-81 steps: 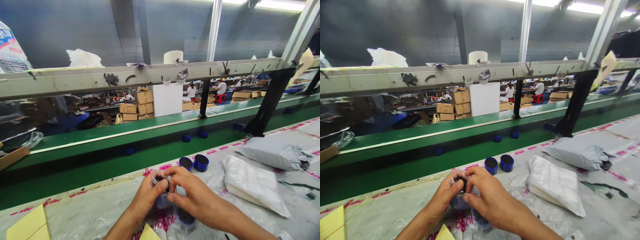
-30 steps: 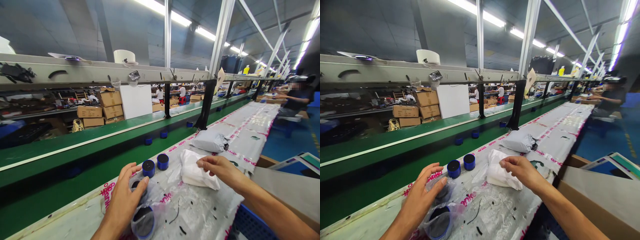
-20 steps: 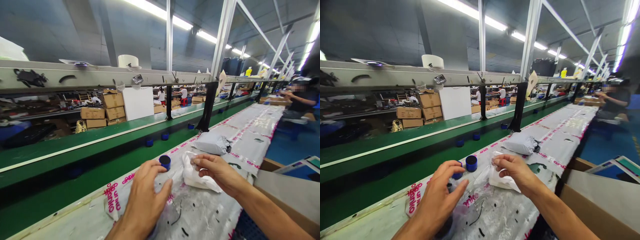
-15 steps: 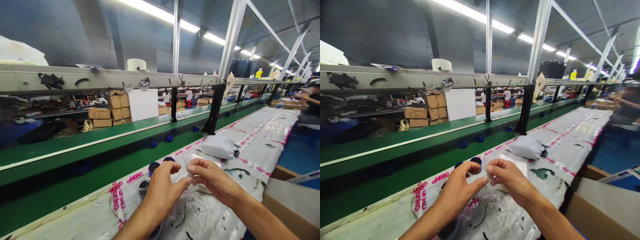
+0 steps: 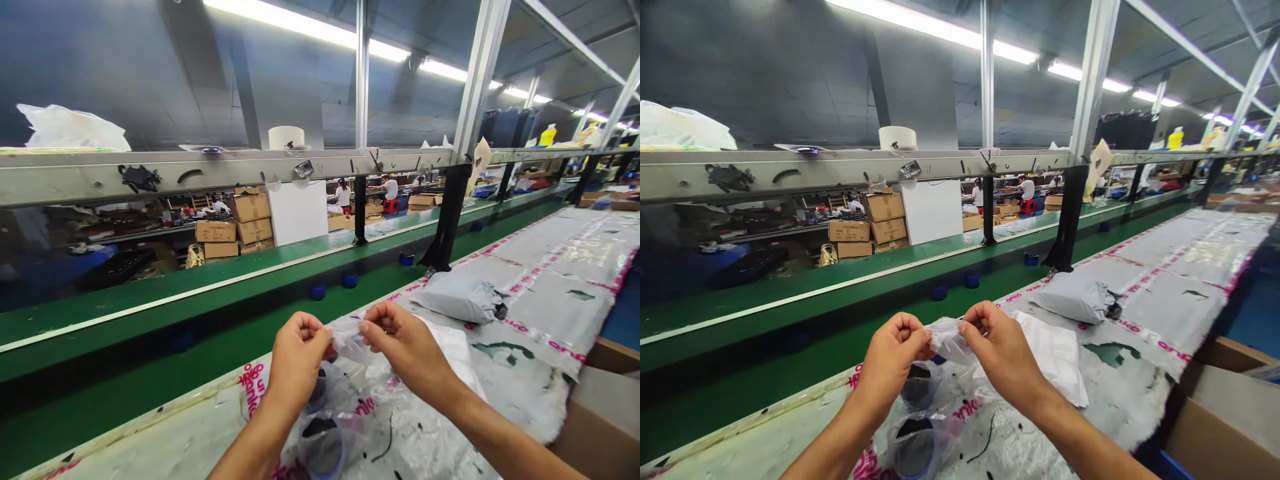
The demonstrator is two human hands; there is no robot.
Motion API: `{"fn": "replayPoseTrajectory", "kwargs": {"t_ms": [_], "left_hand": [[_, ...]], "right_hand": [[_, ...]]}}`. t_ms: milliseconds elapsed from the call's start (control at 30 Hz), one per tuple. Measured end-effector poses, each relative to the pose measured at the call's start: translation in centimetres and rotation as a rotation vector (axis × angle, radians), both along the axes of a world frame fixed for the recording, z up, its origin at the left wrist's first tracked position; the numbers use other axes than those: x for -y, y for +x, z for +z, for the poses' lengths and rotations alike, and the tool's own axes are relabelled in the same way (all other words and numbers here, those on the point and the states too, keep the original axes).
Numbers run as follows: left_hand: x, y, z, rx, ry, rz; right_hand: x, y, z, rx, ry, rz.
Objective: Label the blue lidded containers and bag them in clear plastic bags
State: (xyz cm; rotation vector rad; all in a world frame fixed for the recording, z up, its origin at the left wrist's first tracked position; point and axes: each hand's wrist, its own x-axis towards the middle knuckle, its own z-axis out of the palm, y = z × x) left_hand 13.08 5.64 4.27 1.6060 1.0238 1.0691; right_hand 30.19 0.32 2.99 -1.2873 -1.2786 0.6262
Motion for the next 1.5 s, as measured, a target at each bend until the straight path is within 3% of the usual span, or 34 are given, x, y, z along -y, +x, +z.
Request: {"fn": "replayPoseTrajectory", "kwargs": {"t_ms": [100,200,333,467,667,867,1033,1100,1200,1267,1367,1500], "left_hand": [[0.1,-1.1,0.1,-0.146,0.212,0.202],[0.4,-2.1,0.5,-0.428,0.510,0.262],[0.6,-3.3,1.0,-0.981,0.916,0.335],[0.7,-3.8,1.3,-1.065,1.055,0.493],[0.5,-4.1,1.1,-0.961,1.079,0.557],[1.0,-4.1,1.2,-1.085,0.903,0.534],[0.7,-3.5,0.8,-1.119,0.806,0.521],[0.2,-3.6,0.6,-1.078,0.721,0.529],[-0.9,-4.2,0.5,-1.040,0.568,0.518],[-1.5,-4.7,0.2,-1.045,0.528,0.497],[-1.9,-5.1,-0.4,-1.066,0.539,0.460],[-1.9,-4.6,-1.0,-1.082,0.546,0.442]], "right_hand": [[0.1,-1.2,0.0,0.407,0.216,-0.173],[0.0,-2.4,0.6,0.804,0.401,-0.232],[-0.1,-3.7,1.7,1.121,0.374,-0.283],[0.4,-5.4,2.2,1.200,0.277,-0.204],[1.0,-7.3,2.5,1.170,0.152,-0.034],[-0.5,-6.9,3.0,1.173,0.140,-0.193],[-2.7,-7.1,2.4,1.001,0.178,-0.309],[-3.6,-7.1,1.8,0.928,0.226,-0.236],[-4.8,-6.1,0.8,0.672,0.277,0.004],[-5.6,-4.8,0.0,0.621,0.230,0.046],[-6.7,-2.7,-1.4,0.857,0.127,0.046],[-7.3,-1.6,-3.1,1.041,0.056,0.210]]}}
